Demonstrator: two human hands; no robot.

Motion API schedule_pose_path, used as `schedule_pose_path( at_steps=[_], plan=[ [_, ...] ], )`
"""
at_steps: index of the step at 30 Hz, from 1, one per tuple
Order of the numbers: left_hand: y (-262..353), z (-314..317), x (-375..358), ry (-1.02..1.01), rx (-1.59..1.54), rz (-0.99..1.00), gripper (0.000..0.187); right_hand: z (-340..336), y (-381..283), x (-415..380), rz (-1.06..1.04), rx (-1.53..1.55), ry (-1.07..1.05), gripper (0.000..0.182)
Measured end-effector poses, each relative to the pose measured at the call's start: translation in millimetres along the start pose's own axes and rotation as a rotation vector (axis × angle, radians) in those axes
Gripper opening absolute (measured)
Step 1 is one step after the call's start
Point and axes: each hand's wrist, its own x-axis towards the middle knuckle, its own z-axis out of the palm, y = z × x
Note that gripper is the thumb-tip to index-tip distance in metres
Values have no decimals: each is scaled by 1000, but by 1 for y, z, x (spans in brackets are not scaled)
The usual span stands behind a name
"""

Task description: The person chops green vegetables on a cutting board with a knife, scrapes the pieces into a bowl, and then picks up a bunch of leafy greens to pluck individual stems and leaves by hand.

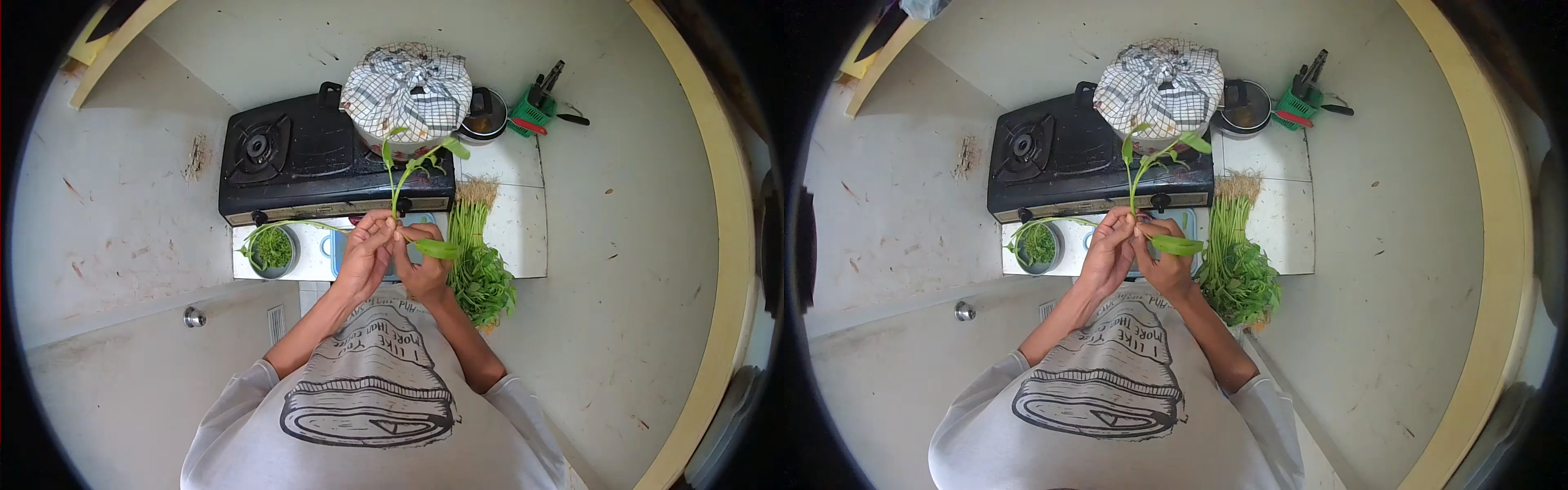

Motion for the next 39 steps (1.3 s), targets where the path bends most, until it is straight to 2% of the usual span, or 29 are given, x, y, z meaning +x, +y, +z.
schedule_pose_path(
  at_steps=[3, 5, 11, 15, 22, 23, 29, 39],
  plan=[
    [5, 1, 4, -19, 18, 29, 13, 4, -2, -7, 11, 63, -95, 18],
    [13, 10, 3, -85, 61, 63, 13, 1, -9, -6, 16, 120, -58, 18],
    [21, 14, 1, -50, 82, 153, 18, -23, -19, 11, 119, 192, 50, 12],
    [31, 0, 5, -21, 85, 216, 19, -34, 4, -3, 307, 86, -73, 9],
    [67, -8, 18, 17, 133, 354, 19, -47, 44, -51, 351, -152, -322, 14],
    [70, -11, 20, 14, 139, 362, 20, -49, 47, -55, 463, -129, -346, 16],
    [76, -15, 21, 25, 190, 339, 21, -52, 74, -65, 502, -131, -465, 21],
    [79, -47, 21, 95, 264, 230, 20, -48, 148, -121, 658, -235, -383, 22]
  ],
)
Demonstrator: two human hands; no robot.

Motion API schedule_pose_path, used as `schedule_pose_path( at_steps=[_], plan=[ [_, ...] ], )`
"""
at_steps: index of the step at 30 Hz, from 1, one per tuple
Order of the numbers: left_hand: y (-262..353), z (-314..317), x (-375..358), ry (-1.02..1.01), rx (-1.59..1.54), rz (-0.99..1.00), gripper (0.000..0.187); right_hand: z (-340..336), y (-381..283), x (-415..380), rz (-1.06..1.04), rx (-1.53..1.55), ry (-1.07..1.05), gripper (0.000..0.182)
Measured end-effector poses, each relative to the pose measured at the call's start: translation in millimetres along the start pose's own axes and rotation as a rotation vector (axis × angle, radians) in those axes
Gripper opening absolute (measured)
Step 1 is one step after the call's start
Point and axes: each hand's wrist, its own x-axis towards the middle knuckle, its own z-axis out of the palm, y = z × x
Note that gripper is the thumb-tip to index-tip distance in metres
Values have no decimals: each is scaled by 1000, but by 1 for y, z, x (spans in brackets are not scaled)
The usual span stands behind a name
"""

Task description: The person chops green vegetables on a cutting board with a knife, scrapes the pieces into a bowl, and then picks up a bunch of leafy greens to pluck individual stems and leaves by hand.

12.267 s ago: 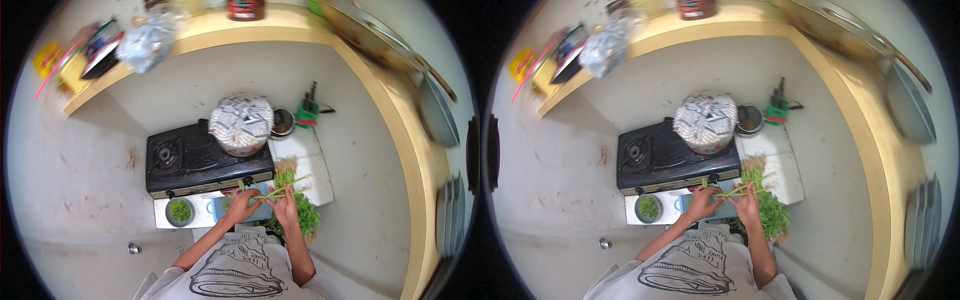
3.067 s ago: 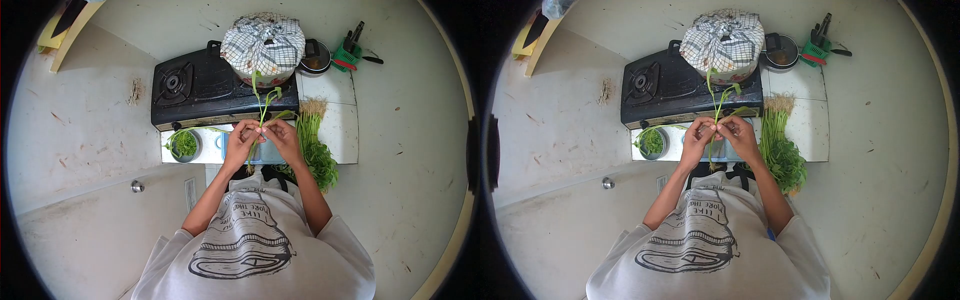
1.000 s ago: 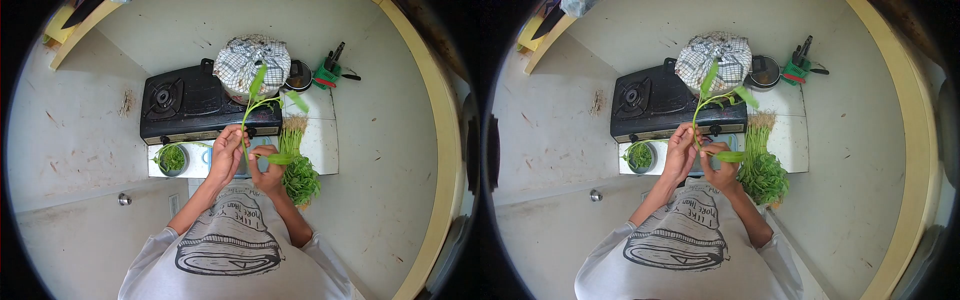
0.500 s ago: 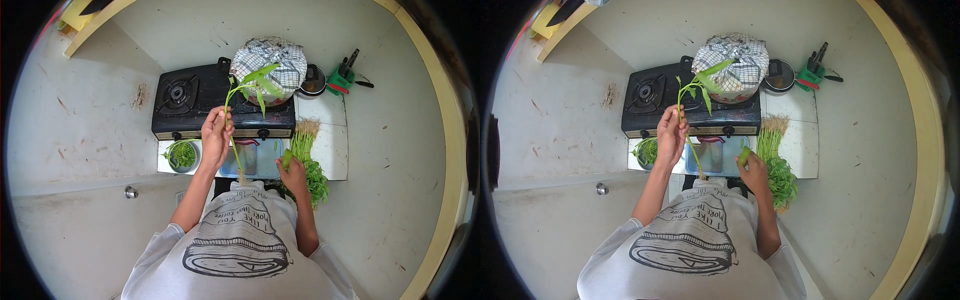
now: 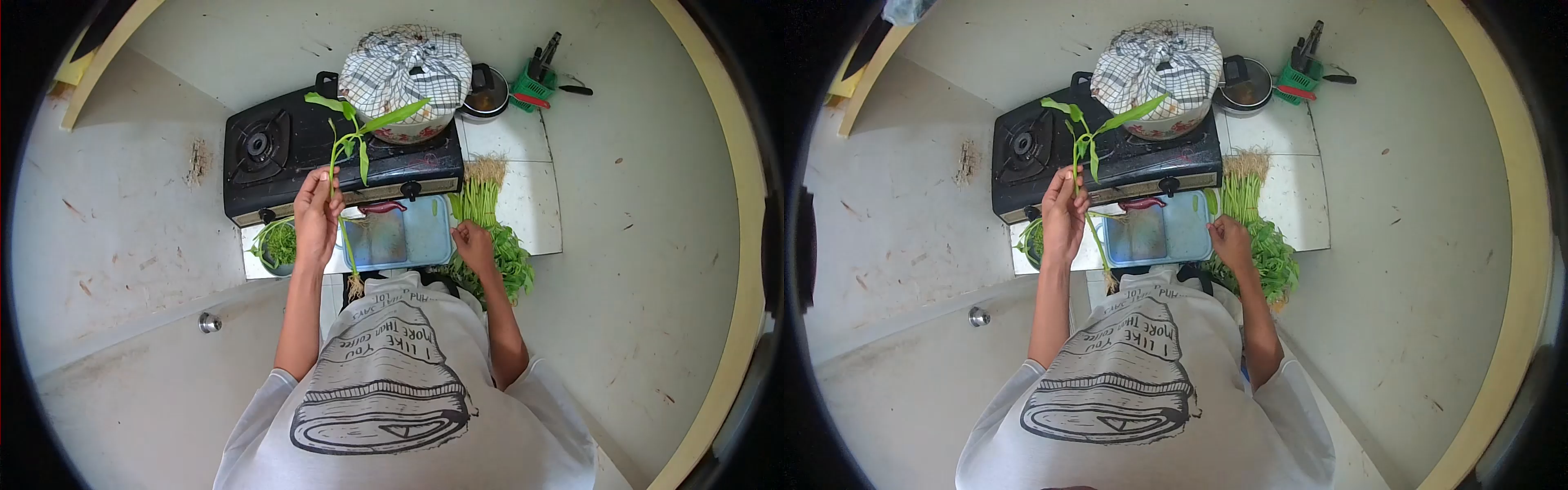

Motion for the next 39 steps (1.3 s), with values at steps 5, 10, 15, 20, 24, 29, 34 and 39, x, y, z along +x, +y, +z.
schedule_pose_path(
  at_steps=[5, 10, 15, 20, 24, 29, 34, 39],
  plan=[
    [-5, -3, -4, 1, 46, -52, 20, 24, 10, 4, 4, 30, -79, 20],
    [-13, -7, -5, 24, 49, -85, 20, 49, 24, 13, 62, -42, -98, 22],
    [-15, -9, -8, 23, 65, -102, 20, 72, 48, 13, 173, -376, -225, 26],
    [-16, -7, -9, 34, 105, -106, 22, 72, 49, 8, 211, -413, -264, 30],
    [-15, -3, -9, 5, 167, -99, 23, 58, 29, 10, 146, -342, -183, 30],
    [-13, 8, -11, -50, 241, -29, 19, 22, -40, 19, 53, 32, -68, 25],
    [-17, 18, -14, -103, 288, 32, 15, -23, -125, 21, -53, 371, 6, 13],
    [-20, 34, -26, -197, 374, 61, 14, -60, -199, 17, -310, 409, 118, 14]
  ],
)
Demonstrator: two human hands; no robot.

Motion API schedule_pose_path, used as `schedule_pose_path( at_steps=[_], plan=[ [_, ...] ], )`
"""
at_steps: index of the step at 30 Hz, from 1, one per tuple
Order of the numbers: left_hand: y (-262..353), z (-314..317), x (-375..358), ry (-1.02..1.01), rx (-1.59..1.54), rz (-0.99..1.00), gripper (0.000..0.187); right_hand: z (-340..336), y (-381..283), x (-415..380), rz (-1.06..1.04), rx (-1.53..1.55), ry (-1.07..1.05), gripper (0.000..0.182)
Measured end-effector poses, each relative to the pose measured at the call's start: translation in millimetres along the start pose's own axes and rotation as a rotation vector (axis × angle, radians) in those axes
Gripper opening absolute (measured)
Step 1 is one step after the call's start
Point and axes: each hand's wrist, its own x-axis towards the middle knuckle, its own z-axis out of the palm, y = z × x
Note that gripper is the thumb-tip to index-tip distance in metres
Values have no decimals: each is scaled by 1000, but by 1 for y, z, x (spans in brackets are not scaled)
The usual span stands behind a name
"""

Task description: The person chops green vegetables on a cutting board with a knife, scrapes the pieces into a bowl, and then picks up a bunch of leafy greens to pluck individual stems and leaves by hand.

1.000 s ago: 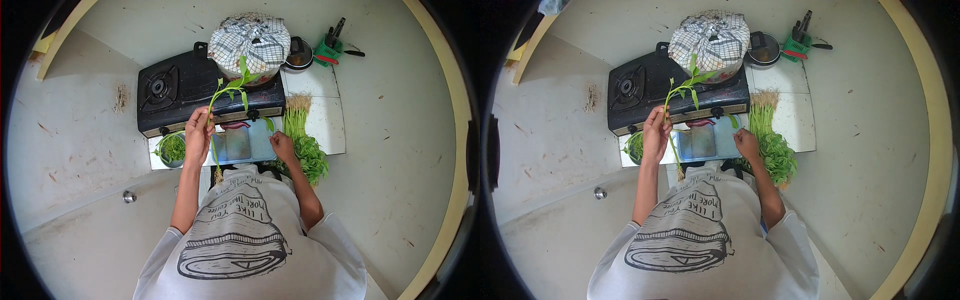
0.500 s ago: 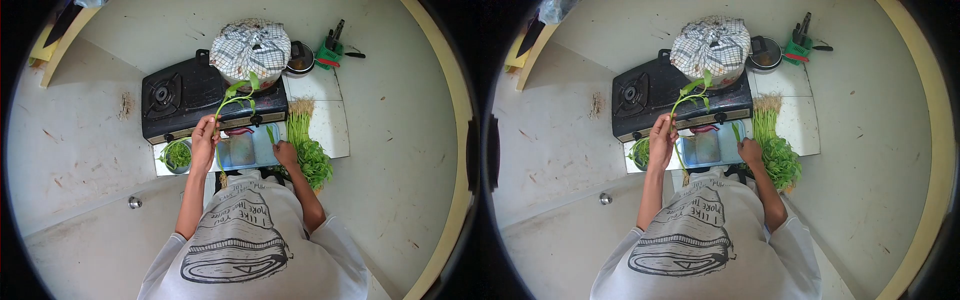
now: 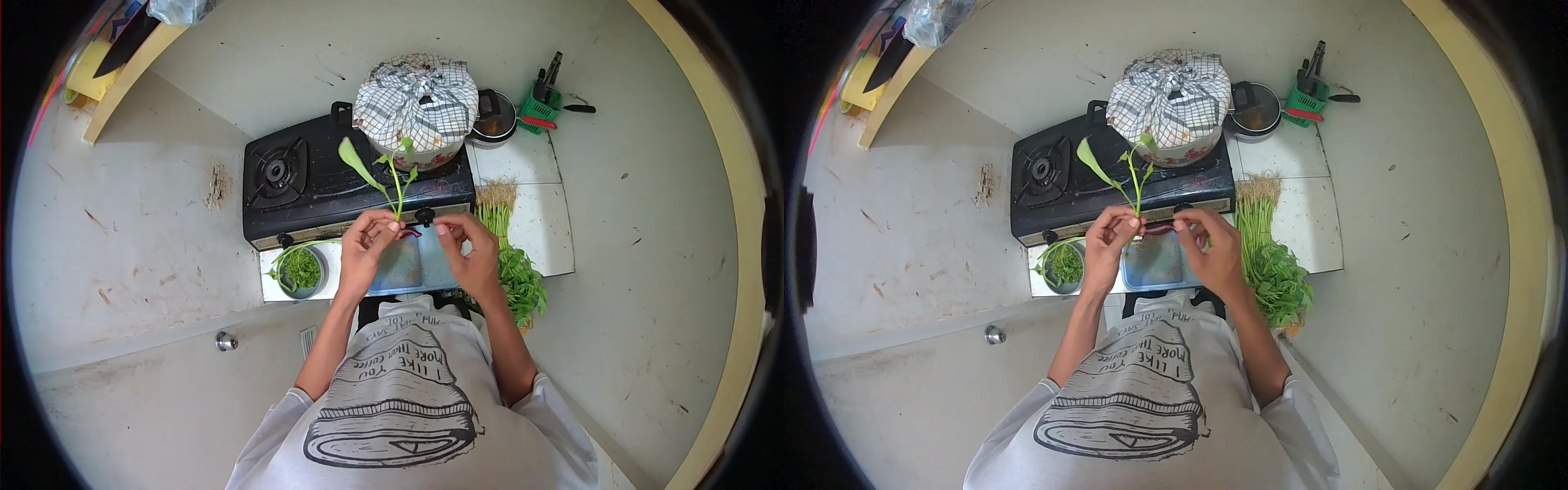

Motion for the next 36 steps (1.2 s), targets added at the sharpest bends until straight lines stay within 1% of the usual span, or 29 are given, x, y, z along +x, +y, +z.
schedule_pose_path(
  at_steps=[3, 6, 8, 13, 15, 18, 21, 24, 28, 30, 32, 35, 36],
  plan=[
    [-2, 9, -5, -31, 49, 40, 15, 8, -31, 4, -99, -3, 24, 23],
    [-4, 14, -9, -58, 60, 60, 15, 20, -38, 3, -157, -73, 69, 29],
    [-8, 16, -10, -64, 76, 81, 15, 25, -31, 0, -157, -87, 80, 26],
    [2, 19, -14, -73, -27, -5, 18, 27, -23, -4, -196, -2, 115, 15],
    [0, 17, -15, -95, -114, -15, 17, 25, -22, -5, -190, 37, 88, 14],
    [-3, 17, -15, -60, -213, -103, 16, 24, -16, -8, -165, 64, 51, 15],
    [-14, 14, -12, -115, -229, -32, 15, 26, -11, -11, -155, 75, 41, 16],
    [-13, 15, -9, -42, -307, -105, 12, 28, -14, -13, -150, 84, 53, 13],
    [-8, 20, -4, 40, -447, -133, 12, 33, -10, -17, -191, 15, 32, 11],
    [-7, 22, -1, 82, -506, -136, 12, 32, -12, -22, -157, 1, 7, 10],
    [-9, 17, 2, 71, -486, -133, 14, 34, -13, -25, -125, 21, 3, 10],
    [-11, 12, 5, 61, -440, -112, 16, 33, -8, -25, -124, 65, 65, 8],
    [-11, 11, 3, 69, -413, -120, 17, 32, -2, -25, -94, 75, 78, 8]
  ],
)
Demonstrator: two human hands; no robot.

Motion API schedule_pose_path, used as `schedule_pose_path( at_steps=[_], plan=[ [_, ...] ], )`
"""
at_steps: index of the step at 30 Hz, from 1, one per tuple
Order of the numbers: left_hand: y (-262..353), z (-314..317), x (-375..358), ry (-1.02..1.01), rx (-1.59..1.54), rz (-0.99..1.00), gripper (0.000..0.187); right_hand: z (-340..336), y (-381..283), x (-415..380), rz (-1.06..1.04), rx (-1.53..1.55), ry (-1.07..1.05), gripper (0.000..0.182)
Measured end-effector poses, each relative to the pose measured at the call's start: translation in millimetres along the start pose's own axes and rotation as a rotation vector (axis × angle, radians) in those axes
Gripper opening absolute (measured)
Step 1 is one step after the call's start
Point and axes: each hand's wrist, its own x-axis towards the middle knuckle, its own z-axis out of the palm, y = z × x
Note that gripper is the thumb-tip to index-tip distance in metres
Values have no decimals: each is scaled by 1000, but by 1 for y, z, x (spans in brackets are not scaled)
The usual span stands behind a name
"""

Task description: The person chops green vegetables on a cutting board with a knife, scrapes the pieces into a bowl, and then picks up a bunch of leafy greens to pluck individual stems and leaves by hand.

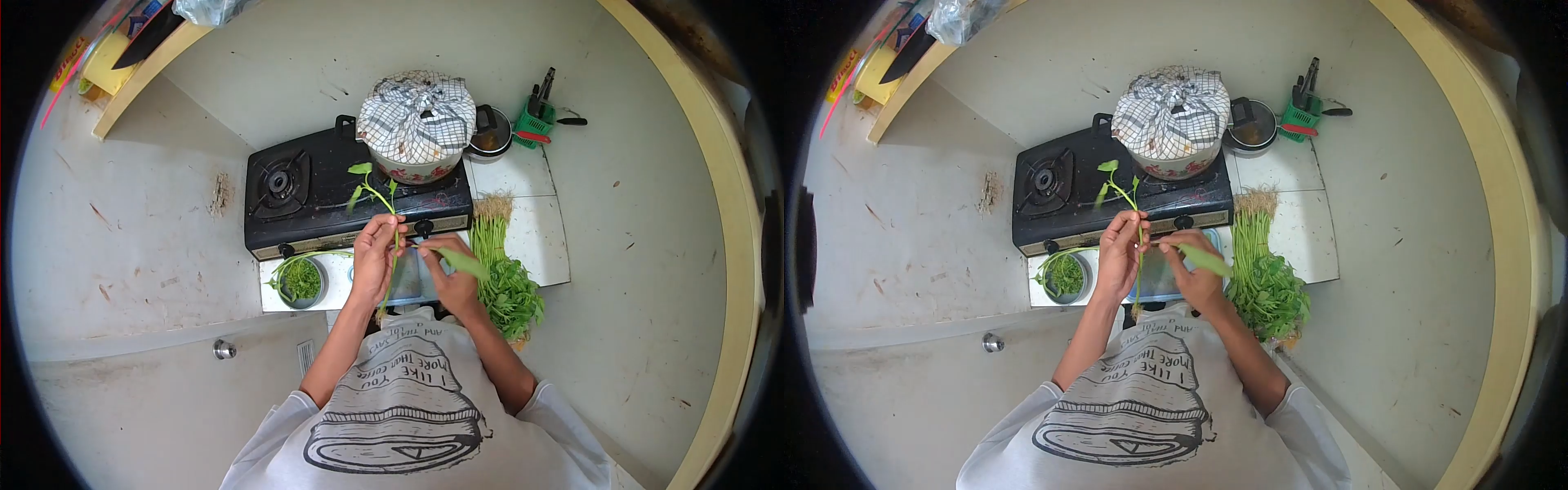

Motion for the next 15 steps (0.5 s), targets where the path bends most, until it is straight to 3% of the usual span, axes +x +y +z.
schedule_pose_path(
  at_steps=[2, 3, 6, 10, 15],
  plan=[
    [1, -1, -3, 23, 58, -9, 19, -7, 26, -2, 63, 15, 35, 7],
    [2, -1, -4, 37, 87, -11, 20, -13, 45, -6, 217, -22, 10, 10],
    [-2, -8, -7, 43, 149, -22, 21, -38, 94, -12, 308, -340, -155, 16],
    [-5, -14, -8, 56, 137, -27, 21, -53, 184, -60, 425, -478, -292, 20],
    [-5, -19, -10, 77, 147, -33, 21, -49, 216, -92, 430, -576, -356, 19]
  ],
)
